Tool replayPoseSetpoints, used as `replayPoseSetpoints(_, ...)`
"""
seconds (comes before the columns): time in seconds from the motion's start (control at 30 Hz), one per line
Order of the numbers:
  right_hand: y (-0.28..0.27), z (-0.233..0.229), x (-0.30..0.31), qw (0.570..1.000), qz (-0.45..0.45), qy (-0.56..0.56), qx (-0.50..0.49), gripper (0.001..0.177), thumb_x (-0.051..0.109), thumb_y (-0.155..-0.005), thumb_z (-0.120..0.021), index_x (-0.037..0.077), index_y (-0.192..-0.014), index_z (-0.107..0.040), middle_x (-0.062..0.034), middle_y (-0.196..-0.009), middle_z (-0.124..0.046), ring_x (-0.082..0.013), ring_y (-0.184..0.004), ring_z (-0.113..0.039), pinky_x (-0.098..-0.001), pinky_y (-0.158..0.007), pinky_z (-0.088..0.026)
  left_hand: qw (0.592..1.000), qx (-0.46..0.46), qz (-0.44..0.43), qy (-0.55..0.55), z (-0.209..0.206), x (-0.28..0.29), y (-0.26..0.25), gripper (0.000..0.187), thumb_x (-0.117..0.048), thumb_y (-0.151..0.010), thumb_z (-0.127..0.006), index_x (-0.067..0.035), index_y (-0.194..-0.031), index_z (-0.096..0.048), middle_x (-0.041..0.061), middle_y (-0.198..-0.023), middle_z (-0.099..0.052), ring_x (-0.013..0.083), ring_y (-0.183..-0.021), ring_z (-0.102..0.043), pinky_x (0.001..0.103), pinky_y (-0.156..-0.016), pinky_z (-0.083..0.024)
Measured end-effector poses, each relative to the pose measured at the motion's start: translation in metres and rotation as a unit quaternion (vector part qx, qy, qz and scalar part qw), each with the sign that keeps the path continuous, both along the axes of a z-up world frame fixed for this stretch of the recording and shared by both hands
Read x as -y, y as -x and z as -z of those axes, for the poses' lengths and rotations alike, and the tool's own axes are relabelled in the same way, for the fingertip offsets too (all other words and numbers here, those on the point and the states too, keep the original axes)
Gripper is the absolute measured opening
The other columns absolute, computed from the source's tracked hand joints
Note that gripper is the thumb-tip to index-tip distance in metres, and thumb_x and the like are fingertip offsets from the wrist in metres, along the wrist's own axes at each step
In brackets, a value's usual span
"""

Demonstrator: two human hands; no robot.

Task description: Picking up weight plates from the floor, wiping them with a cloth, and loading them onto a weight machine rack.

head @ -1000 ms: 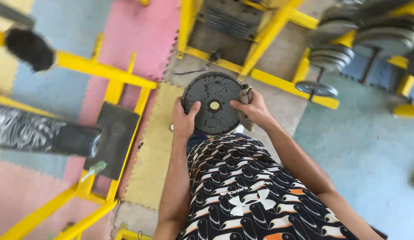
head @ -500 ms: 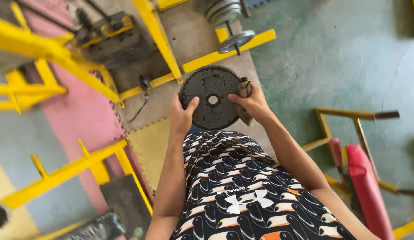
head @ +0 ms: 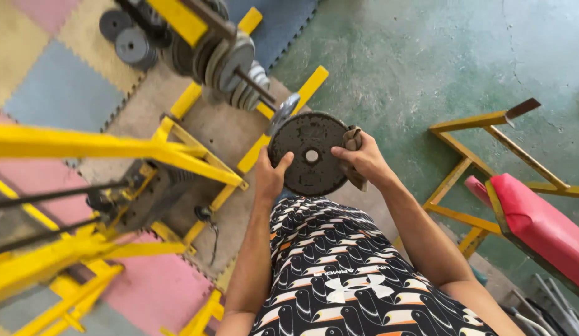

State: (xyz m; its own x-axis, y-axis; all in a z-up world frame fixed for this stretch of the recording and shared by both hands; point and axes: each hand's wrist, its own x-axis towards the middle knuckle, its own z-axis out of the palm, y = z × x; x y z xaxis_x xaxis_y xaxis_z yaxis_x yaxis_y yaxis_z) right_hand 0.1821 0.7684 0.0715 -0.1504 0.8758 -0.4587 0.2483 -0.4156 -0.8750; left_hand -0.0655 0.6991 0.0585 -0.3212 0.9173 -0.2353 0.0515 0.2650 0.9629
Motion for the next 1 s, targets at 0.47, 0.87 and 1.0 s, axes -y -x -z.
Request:
replayPoseSetpoints(0.47,0.017,-0.003,-0.156,0.992,0.123,0.0,-0.017,0.032,0.014,-0.08,-0.086,0.003,-0.102,-0.065,0.0002,-0.091,-0.069,-0.009,-0.08,-0.061,-0.0277,-0.071,-0.053,0.992,0.051,0.117,0.004,-0.008,-0.219,0.024,0.042,-0.02,-0.087,-0.077,0.003,-0.118,-0.061,0.013,-0.105,-0.073,0.0188,-0.095,-0.069,0.033,-0.087,-0.056)
replayPoseSetpoints(0.87,-0.024,0.033,-0.332,0.995,0.101,0.017,-0.002,0.033,0.016,-0.08,-0.087,0.003,-0.1,-0.064,0.0005,-0.088,-0.066,-0.0095,-0.078,-0.058,-0.028,-0.069,-0.052,0.995,0.015,0.1,0.024,0.004,-0.376,-0.014,0.046,-0.026,-0.086,-0.078,0.001,-0.119,-0.061,0.013,-0.106,-0.074,0.0201,-0.095,-0.071,0.034,-0.085,-0.056)
replayPoseSetpoints(1.0,-0.048,0.036,-0.422,0.999,0.046,0.023,0.018,0.035,0.016,-0.079,-0.088,0.003,-0.101,-0.064,-0.0001,-0.089,-0.065,-0.0097,-0.078,-0.056,-0.0291,-0.069,-0.052,0.998,0.028,0.035,0.045,0.025,-0.441,-0.046,0.047,-0.027,-0.087,-0.078,0.001,-0.12,-0.06,0.014,-0.105,-0.074,0.0209,-0.095,-0.07,0.034,-0.086,-0.056)
